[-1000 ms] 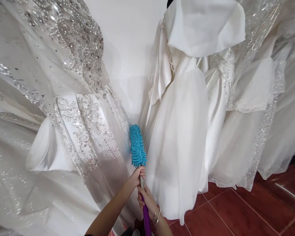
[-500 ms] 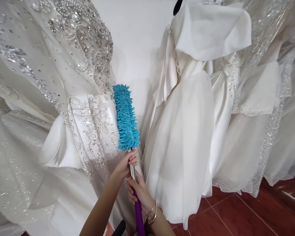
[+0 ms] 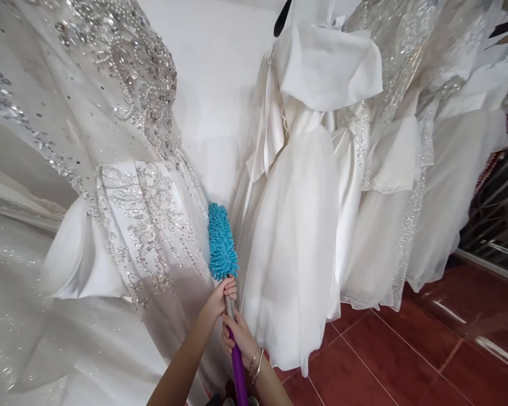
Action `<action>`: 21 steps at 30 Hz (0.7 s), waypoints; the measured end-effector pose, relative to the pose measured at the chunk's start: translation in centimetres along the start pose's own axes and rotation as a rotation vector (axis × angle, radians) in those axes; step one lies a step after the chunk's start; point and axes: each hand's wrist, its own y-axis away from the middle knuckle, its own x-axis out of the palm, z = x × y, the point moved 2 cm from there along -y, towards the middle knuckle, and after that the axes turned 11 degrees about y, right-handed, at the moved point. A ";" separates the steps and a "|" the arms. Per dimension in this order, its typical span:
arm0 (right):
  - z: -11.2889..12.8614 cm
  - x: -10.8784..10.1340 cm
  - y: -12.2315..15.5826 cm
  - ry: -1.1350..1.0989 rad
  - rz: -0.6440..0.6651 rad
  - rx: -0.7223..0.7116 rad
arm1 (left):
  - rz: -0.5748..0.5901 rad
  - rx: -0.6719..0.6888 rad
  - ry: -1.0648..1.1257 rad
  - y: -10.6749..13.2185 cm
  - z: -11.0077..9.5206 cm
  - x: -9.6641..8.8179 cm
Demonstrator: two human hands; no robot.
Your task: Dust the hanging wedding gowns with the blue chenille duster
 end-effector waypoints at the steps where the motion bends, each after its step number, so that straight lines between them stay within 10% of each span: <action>1: -0.7 -0.3 -0.2 0.002 -0.008 0.011 | -0.017 -0.014 0.001 -0.2 0.3 -0.6; 8: -2.1 -1.3 0.0 0.029 -0.085 0.021 | -0.081 -0.094 -0.026 -1.2 2.1 -1.9; 21: 9.9 5.9 3.5 0.016 0.083 -0.208 | 0.297 0.162 -0.128 5.8 -5.6 10.9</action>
